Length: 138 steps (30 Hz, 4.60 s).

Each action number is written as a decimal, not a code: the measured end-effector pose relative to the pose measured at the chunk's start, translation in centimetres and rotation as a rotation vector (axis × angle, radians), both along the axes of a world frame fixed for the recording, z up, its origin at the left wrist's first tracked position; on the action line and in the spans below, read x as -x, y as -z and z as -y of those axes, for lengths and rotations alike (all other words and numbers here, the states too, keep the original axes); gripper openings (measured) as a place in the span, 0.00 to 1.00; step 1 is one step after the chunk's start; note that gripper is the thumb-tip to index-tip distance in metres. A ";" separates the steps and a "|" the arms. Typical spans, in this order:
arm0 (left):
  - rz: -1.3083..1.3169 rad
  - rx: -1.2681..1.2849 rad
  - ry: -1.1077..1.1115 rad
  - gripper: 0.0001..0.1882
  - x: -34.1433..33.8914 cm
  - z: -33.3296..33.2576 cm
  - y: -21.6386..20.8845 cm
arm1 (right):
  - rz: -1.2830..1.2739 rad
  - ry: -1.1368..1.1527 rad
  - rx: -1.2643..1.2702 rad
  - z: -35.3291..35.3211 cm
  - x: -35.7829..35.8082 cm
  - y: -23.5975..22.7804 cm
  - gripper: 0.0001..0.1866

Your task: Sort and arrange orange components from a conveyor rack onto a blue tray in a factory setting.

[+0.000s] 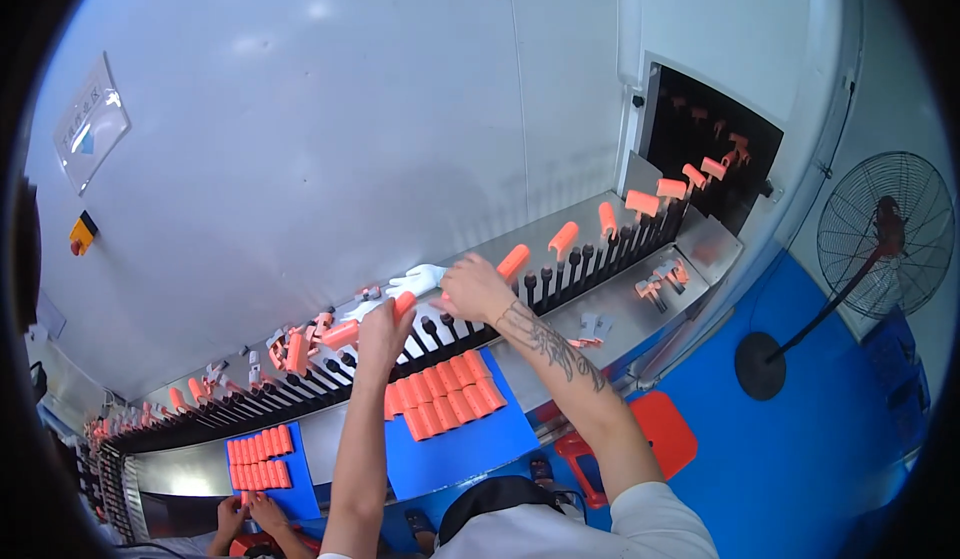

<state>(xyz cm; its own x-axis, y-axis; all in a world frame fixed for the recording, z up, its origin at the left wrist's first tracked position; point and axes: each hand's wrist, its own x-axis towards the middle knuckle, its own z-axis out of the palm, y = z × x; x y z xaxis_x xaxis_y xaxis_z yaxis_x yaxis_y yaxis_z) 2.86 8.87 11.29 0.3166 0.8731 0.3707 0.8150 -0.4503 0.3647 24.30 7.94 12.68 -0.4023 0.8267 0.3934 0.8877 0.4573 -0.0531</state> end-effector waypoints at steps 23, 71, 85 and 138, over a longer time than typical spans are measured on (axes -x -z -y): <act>0.002 0.322 0.001 0.19 17.3 17.2 17.1 | -0.627 -0.162 0.264 17.1 15.8 20.3 0.15; -0.183 -0.007 -0.126 0.08 0.2 4.7 -1.5 | -0.441 0.275 0.162 5.4 2.3 1.9 0.13; 0.429 0.209 -0.136 0.21 8.7 13.8 8.7 | -1.096 0.164 0.075 13.8 1.7 9.7 0.20; 0.871 0.334 -0.140 0.15 10.6 9.1 3.2 | -0.824 0.239 0.015 -2.0 7.1 3.4 0.12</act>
